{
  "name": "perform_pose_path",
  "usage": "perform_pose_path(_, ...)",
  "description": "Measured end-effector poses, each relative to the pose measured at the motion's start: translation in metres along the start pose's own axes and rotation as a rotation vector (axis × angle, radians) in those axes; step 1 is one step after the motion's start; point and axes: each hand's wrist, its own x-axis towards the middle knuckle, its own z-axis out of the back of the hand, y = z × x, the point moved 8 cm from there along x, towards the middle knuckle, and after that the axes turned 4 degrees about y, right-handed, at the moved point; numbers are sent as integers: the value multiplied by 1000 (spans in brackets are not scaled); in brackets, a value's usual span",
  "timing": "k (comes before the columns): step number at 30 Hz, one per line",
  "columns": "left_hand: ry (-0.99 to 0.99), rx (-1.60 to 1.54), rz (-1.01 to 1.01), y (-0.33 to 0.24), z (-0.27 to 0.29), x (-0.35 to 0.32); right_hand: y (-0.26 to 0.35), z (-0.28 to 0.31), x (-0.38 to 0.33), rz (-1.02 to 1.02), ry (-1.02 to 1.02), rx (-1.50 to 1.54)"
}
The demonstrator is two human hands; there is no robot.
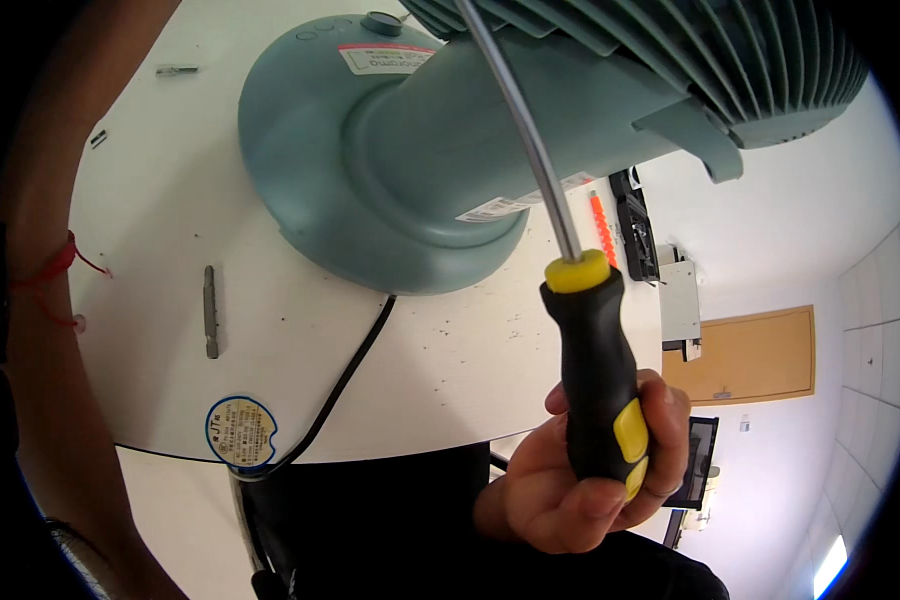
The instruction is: The person assembles a small teal desk fan on a white office desk. They use a screwdriver to attach the front grille to the fan body, then secure the rear grille, and finally tighten screws on the base.
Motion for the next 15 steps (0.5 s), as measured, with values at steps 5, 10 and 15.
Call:
perform_pose_path(5, 44, 67, 90, -25, 19, -7, 2, -1, -1, 22, 8, -54)
perform_pose_path(10, 175, 66, 187, -55, 41, -5, 2, -3, -1, 33, 43, -46)
perform_pose_path(15, 124, 65, 209, -61, 42, -10, 1, -3, -2, 5, 9, -90)
